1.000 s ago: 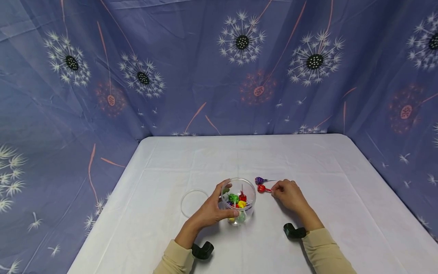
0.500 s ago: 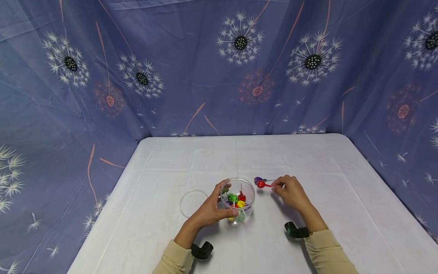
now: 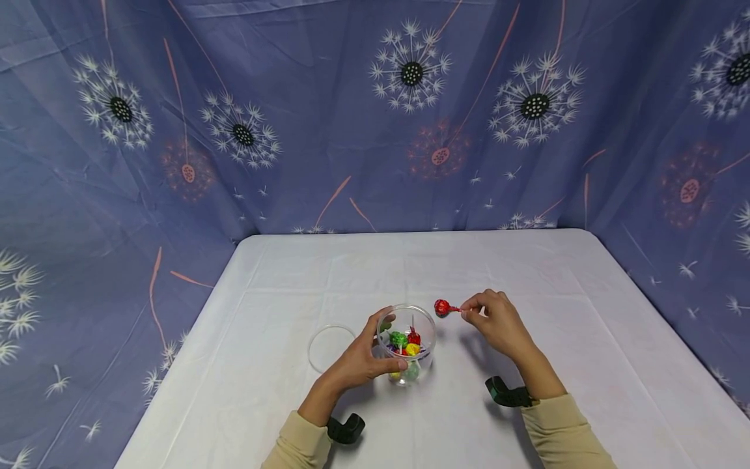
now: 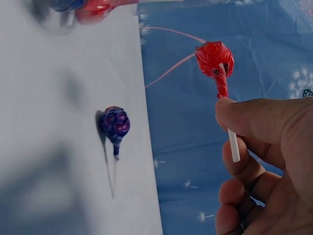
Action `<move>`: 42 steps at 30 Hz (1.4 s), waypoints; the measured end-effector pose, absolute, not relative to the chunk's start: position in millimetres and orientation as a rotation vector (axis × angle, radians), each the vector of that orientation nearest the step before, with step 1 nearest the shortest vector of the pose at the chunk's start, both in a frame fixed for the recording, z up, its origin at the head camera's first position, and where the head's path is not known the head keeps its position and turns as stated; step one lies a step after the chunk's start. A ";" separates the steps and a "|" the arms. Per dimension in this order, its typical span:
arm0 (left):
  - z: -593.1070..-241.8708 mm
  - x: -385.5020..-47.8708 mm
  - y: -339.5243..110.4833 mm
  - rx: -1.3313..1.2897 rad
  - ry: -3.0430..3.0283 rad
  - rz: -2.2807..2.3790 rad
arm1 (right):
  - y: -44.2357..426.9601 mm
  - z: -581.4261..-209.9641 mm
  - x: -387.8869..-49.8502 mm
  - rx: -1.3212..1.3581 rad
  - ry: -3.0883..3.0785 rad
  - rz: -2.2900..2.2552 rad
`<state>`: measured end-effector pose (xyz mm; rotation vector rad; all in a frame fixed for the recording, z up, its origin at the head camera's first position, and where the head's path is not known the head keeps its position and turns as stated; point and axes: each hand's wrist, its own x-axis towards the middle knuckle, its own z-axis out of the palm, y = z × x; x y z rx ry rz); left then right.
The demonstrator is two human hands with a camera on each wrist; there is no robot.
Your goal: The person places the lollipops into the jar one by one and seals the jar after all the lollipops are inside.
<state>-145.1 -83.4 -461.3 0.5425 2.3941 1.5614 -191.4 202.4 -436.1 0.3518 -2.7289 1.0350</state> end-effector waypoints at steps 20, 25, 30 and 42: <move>-461.4 -145.2 -84.0 0.565 2.376 1.582 | 188.1 -405.8 -178.3 0.466 -2.619 1.019; -460.8 -145.7 -83.8 0.569 2.370 1.589 | 182.3 -400.1 -175.5 0.472 -2.618 1.031; -461.2 -145.7 -83.8 0.563 2.373 1.585 | 177.1 -395.6 -172.5 0.477 -2.627 1.045; -461.3 -145.4 -83.4 0.562 2.366 1.596 | 166.3 -388.0 -167.3 0.534 -2.607 1.026</move>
